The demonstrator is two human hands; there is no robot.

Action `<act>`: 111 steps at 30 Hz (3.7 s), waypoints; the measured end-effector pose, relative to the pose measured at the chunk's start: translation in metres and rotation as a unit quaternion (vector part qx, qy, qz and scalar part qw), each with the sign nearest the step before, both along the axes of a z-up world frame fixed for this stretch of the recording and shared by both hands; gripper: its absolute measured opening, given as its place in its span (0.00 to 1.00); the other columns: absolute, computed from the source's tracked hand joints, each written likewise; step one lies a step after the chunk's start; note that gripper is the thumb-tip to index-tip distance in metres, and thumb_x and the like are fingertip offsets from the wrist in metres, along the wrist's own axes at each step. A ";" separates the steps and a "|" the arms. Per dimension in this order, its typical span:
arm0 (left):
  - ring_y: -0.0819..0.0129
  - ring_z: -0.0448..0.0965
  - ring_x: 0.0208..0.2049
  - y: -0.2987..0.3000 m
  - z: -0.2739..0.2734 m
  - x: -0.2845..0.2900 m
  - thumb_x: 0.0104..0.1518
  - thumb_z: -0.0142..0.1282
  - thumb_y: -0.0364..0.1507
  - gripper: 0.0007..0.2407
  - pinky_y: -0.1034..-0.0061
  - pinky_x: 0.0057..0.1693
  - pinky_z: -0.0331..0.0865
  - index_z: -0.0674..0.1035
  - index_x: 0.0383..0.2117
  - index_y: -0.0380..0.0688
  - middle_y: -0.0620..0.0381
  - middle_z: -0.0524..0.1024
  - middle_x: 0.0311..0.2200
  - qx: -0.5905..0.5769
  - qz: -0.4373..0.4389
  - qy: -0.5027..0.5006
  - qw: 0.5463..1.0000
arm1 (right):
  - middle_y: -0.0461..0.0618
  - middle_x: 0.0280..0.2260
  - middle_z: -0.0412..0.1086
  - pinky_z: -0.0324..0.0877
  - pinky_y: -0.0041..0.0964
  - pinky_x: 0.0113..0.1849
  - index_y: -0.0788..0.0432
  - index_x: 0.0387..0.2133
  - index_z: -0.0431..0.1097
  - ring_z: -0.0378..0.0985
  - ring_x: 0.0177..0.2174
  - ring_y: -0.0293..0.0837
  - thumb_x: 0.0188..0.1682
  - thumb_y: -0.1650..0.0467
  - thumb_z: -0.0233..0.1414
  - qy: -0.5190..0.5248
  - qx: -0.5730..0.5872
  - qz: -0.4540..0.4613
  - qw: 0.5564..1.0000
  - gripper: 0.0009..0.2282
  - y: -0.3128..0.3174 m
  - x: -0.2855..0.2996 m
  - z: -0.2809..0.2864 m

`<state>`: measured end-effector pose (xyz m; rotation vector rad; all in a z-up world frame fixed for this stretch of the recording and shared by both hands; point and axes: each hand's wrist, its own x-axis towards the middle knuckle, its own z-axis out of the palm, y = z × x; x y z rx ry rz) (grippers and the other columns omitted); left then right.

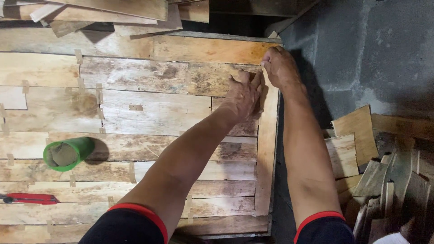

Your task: Apply adhesive tape and cut wood veneer strips to assemble a decorative wood panel on a workshop bench.

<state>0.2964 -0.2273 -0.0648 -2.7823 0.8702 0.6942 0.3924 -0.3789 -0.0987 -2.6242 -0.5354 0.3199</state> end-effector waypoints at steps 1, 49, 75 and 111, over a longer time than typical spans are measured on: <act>0.23 0.50 0.64 0.000 -0.001 -0.001 0.54 0.57 0.53 0.45 0.32 0.53 0.68 0.50 0.71 0.38 0.39 0.38 0.72 0.000 0.000 0.000 1.000 | 0.59 0.41 0.71 0.68 0.51 0.46 0.62 0.35 0.72 0.73 0.44 0.59 0.51 0.74 0.59 0.000 0.000 0.000 1.000 0.04 0.002 0.001 0.000; 0.33 0.46 0.68 0.016 0.026 -0.012 0.54 0.48 0.61 0.45 0.41 0.66 0.54 0.56 0.68 0.35 0.31 0.43 0.69 -0.058 0.076 0.019 0.995 | 0.56 0.37 0.70 0.71 0.48 0.40 0.62 0.42 0.65 0.74 0.38 0.51 0.42 0.65 0.71 0.035 0.026 -0.098 0.994 0.24 -0.009 0.002 -0.019; 0.40 0.29 0.73 0.030 0.028 -0.015 0.63 0.40 0.55 0.37 0.54 0.74 0.37 0.46 0.73 0.48 0.42 0.35 0.73 -0.013 0.038 0.085 0.996 | 0.61 0.62 0.58 0.62 0.56 0.54 0.63 0.66 0.59 0.63 0.56 0.64 0.51 0.80 0.49 -0.118 -0.133 -0.129 0.976 0.26 0.011 -0.143 0.008; 0.55 0.76 0.26 0.419 0.037 -0.552 0.66 0.56 0.31 0.13 0.61 0.37 0.69 0.75 0.23 0.39 0.50 0.74 0.24 -0.412 0.644 -0.164 0.623 | 0.54 0.41 0.75 0.72 0.50 0.41 0.56 0.44 0.75 0.78 0.41 0.56 0.47 0.73 0.56 0.068 0.042 0.095 0.992 0.11 0.334 -0.481 0.097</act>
